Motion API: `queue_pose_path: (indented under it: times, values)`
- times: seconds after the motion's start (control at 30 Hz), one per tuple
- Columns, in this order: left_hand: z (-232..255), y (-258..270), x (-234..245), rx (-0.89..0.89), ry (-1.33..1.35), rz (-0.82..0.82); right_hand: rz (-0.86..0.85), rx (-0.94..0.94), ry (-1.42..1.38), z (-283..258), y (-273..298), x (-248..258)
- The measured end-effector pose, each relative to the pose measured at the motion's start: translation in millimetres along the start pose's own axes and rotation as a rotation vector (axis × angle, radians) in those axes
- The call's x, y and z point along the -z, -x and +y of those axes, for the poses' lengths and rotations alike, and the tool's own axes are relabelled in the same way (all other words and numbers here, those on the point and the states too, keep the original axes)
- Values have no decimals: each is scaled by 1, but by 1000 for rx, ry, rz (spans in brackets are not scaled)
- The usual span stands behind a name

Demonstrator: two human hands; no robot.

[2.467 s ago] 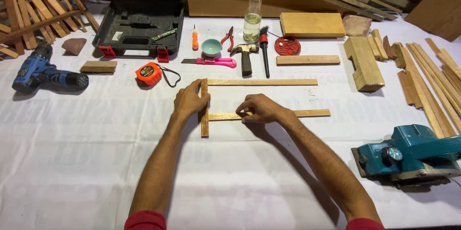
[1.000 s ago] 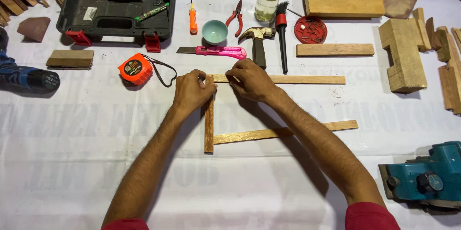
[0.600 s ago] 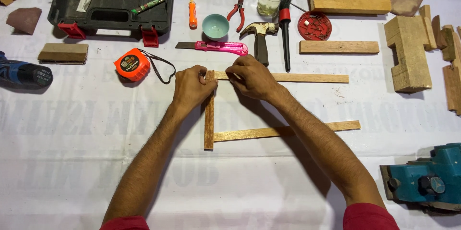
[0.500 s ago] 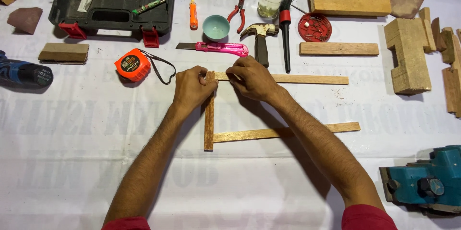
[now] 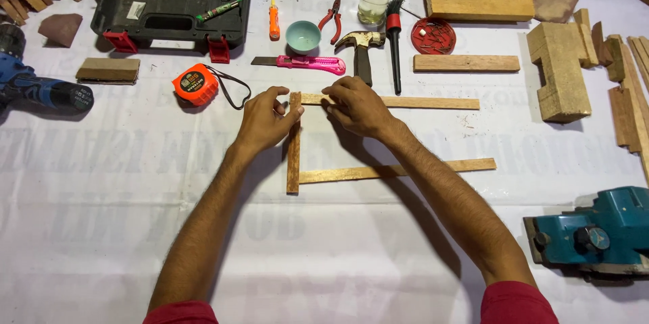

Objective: The person selects thin wood strips from a pile on the workbench, measures a strip with a tape measure, and lays strips edge to edge to form a rectangle. They align the joints by hand, tap the corners with a hammer, and pick up a utility knife near the end.

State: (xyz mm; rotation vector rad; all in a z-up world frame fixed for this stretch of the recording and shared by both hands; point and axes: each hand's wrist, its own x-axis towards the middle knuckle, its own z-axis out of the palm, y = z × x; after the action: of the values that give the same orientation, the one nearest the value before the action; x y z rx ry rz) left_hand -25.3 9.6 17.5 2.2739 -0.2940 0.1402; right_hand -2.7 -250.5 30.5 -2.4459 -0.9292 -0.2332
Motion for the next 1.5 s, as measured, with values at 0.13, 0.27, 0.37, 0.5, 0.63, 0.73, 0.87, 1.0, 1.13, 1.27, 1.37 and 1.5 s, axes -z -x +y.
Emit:
queue_pose_path:
  times: [0.13, 0.27, 0.37, 0.5, 0.63, 0.73, 0.87, 1.0, 1.13, 1.27, 1.37, 1.5]
  values:
    - [34, 29, 32, -29, -13, -113, -11, 8, -18, -16, 15, 17]
    - [74, 69, 60, 75, -84, -456, -289, -106, -183, -52, 34, 44]
    - [94, 94, 70, 123, -166, -560, -495, -173, -196, -80, 49, 55]
    - [78, 120, 58, 47, -122, -489, -542, -69, -100, -88, 73, 35]
    - [59, 129, 37, -4, -113, -395, -414, 7, 28, -95, 83, 21]
    - [52, 131, 29, -43, -97, -353, -486, -85, 19, -99, 85, 20]
    - [51, 131, 28, -28, -72, -351, -498, -84, 18, -99, 87, 18]
    - [49, 130, 27, -24, -71, -347, -496, -80, -6, -99, 87, 18]
    - [47, 131, 26, -9, -54, -350, -508, -71, -6, -102, 87, 19]
    - [46, 130, 24, 16, -55, -362, -523, -66, 16, -97, 89, 13]
    - [49, 130, 26, 8, -43, -351, -523, -71, 21, -95, 90, 12]
    - [46, 132, 26, -42, 6, -319, -496, -63, -15, -94, 91, 15]
